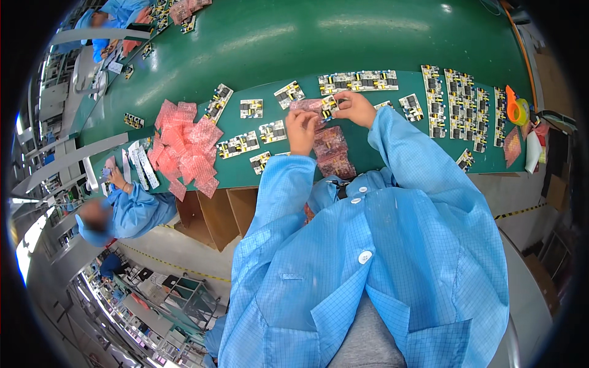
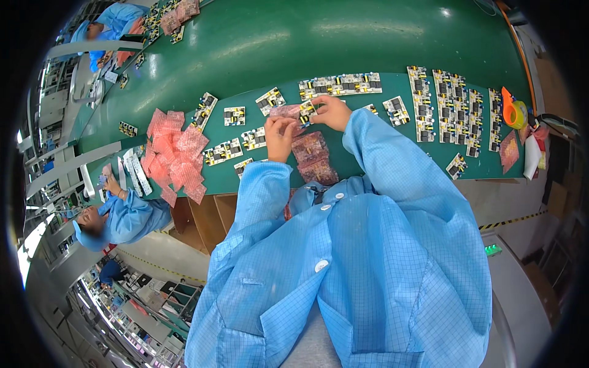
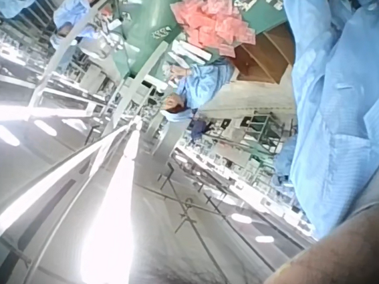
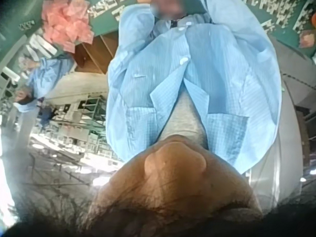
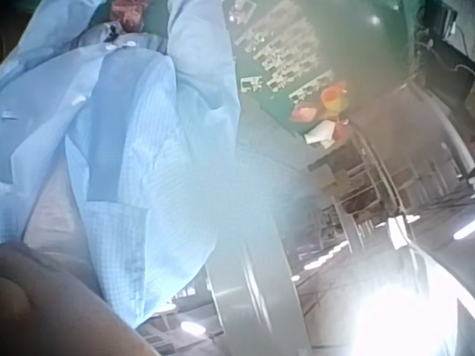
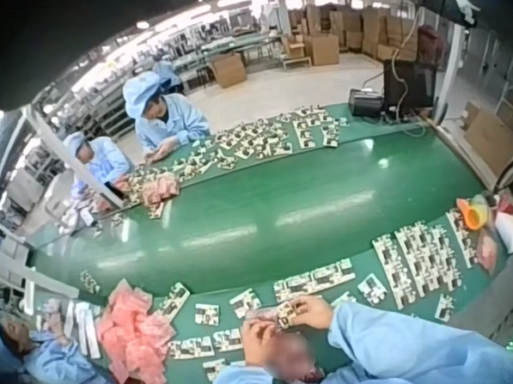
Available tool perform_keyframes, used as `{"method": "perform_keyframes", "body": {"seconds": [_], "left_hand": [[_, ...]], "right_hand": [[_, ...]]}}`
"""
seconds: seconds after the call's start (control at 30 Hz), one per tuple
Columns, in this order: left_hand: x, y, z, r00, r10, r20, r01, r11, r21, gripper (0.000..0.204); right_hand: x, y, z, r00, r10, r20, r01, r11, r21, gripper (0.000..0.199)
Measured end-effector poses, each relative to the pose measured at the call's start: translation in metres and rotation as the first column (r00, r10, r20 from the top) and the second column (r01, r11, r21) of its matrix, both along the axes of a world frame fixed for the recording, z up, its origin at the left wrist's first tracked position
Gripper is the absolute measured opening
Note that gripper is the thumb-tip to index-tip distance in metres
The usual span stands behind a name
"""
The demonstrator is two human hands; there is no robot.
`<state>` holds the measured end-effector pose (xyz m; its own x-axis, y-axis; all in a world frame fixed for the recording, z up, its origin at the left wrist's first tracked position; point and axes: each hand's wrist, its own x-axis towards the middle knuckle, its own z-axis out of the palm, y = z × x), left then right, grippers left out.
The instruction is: Packaging small electronic components into pink bubble wrap pouches and placing them into a cardboard box.
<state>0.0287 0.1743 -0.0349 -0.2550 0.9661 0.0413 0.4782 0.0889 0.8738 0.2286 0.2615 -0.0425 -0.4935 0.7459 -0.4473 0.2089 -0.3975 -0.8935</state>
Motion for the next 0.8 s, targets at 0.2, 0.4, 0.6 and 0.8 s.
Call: {"method": "perform_keyframes", "body": {"seconds": [0.2,0.4,0.6,0.8], "left_hand": [[0.002,0.004,0.03,0.983,-0.051,-0.174,0.073,0.99,0.12,0.008],[0.004,0.0,0.044,0.981,-0.004,-0.195,0.039,0.983,0.177,0.01],[0.016,-0.006,0.067,0.963,-0.051,-0.264,0.113,0.968,0.222,0.01],[0.021,-0.009,0.077,0.984,0.046,-0.175,-0.01,0.979,0.204,0.008]], "right_hand": [[0.002,0.0,0.008,0.978,-0.208,-0.009,0.203,0.961,-0.187,0.055],[-0.005,-0.013,0.052,0.993,0.054,0.109,-0.071,0.984,0.165,0.048],[0.0,-0.016,0.057,0.975,-0.194,0.111,0.201,0.978,-0.06,0.048],[-0.003,-0.033,0.065,0.994,-0.073,-0.077,0.076,0.996,0.038,0.047]]}}
